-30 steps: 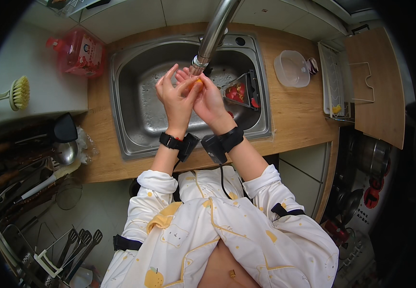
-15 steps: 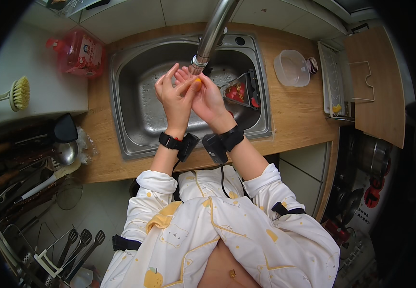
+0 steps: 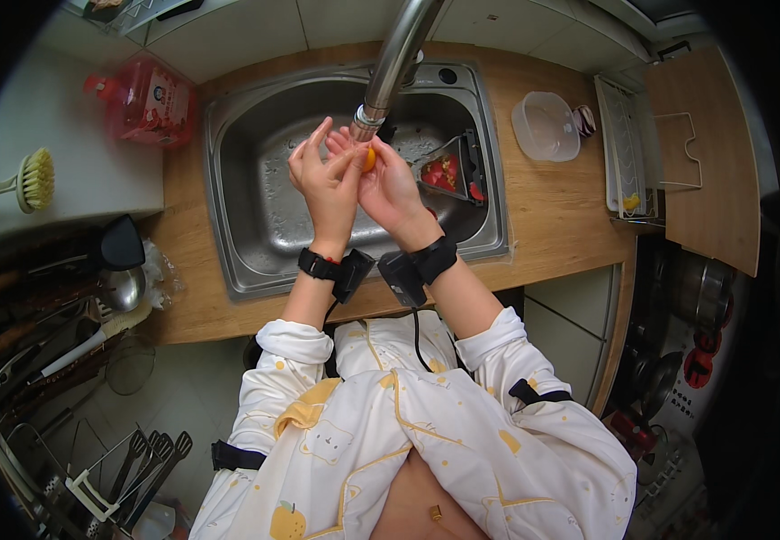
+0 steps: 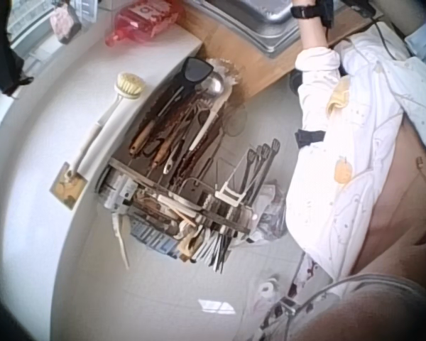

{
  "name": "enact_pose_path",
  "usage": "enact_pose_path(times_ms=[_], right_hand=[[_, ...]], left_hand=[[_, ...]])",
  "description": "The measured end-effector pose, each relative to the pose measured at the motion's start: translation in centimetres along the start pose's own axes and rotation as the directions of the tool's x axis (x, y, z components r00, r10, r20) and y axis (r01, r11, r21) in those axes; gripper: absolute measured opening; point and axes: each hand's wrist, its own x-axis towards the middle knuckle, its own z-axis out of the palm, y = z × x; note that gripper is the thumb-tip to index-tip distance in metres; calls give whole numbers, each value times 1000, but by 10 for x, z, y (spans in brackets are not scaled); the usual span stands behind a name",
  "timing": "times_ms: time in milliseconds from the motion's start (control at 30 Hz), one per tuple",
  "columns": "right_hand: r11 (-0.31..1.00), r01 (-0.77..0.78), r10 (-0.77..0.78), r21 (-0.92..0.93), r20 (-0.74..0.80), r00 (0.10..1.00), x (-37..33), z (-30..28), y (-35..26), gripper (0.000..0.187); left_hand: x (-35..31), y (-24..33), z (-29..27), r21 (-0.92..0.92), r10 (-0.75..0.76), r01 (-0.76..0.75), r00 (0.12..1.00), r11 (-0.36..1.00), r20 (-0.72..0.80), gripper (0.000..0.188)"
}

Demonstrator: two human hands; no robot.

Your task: The person cracks eggs into a bowl, retrieves another egg from the refrigerator, and separates the yolk from the white by hand. They rinse the yolk under running water, then stir noodles in a pan and add water from a kettle.

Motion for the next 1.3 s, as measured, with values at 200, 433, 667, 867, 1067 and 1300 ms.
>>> enact_pose_path(times_ms=[200, 433, 667, 867, 1067, 1300], right_hand=[[998, 32, -32, -63, -1, 999, -4, 1, -2, 42], [998, 20, -21, -63, -22, 1000, 2, -14, -3, 38], [999, 31, -31, 10, -19, 999, -1, -15, -6, 30], [999, 37, -36, 37, -16, 999, -2, -3, -10, 29], [955, 170, -159, -242, 66, 985, 1, -4, -9, 30], [729, 414, -372, -545, 191, 908, -2, -7, -10, 26]], left_hand=[[3, -1, 2, -9, -26, 26, 1000, 1000, 8, 14], [8, -4, 7, -99, -36, 37, 999, 994, 17, 10], [18, -9, 6, -210, -200, 208, 978, 955, 58, 31], [15, -20, 0, -653, -653, 753, 535, 81, 536, 68], [-3, -8, 8, -660, -412, 690, 531, -296, 740, 55], [5, -2, 20, -689, -400, 565, 562, -454, 724, 52]])
